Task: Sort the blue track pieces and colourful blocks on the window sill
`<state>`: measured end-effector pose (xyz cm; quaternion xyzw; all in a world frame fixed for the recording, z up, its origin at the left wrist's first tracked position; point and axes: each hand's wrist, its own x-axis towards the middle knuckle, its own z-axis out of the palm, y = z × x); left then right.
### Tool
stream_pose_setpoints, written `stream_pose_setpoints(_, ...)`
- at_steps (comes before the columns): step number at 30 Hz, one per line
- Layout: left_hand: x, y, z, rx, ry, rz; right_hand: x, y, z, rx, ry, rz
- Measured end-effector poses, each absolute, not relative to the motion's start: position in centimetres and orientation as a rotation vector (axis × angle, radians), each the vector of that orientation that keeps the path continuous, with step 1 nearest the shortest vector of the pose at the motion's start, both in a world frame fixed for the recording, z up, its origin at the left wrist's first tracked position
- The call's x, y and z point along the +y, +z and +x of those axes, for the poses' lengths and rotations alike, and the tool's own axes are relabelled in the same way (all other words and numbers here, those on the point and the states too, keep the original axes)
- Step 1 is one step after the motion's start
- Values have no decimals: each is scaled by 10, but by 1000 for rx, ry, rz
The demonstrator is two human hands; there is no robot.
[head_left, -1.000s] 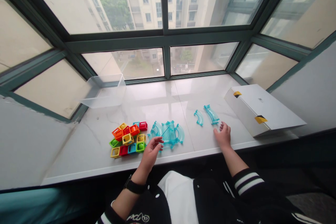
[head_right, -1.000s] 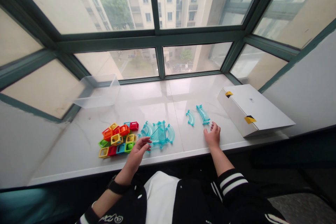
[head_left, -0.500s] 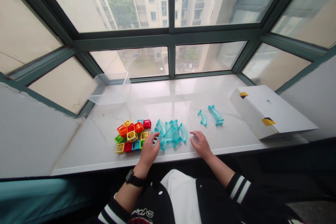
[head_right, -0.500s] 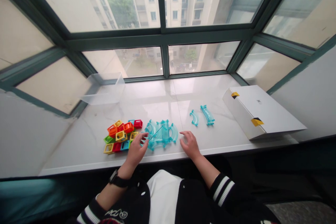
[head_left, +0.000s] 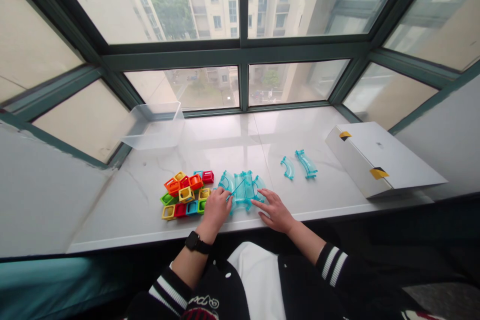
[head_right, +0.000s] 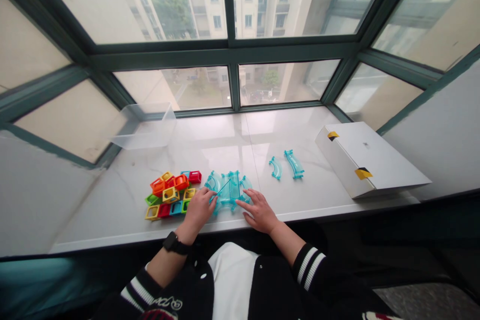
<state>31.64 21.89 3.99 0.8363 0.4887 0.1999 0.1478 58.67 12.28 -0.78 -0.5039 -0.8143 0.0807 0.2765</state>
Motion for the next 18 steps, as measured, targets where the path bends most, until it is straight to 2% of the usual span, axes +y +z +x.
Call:
stream_pose_setpoints(9,221,42,318,1452,504,2422,124,-9,586,-2247,208,-1324)
stream_pose_setpoints(18,224,45,316,1471,615,2413,123,-10,586,-2234,249,-1333)
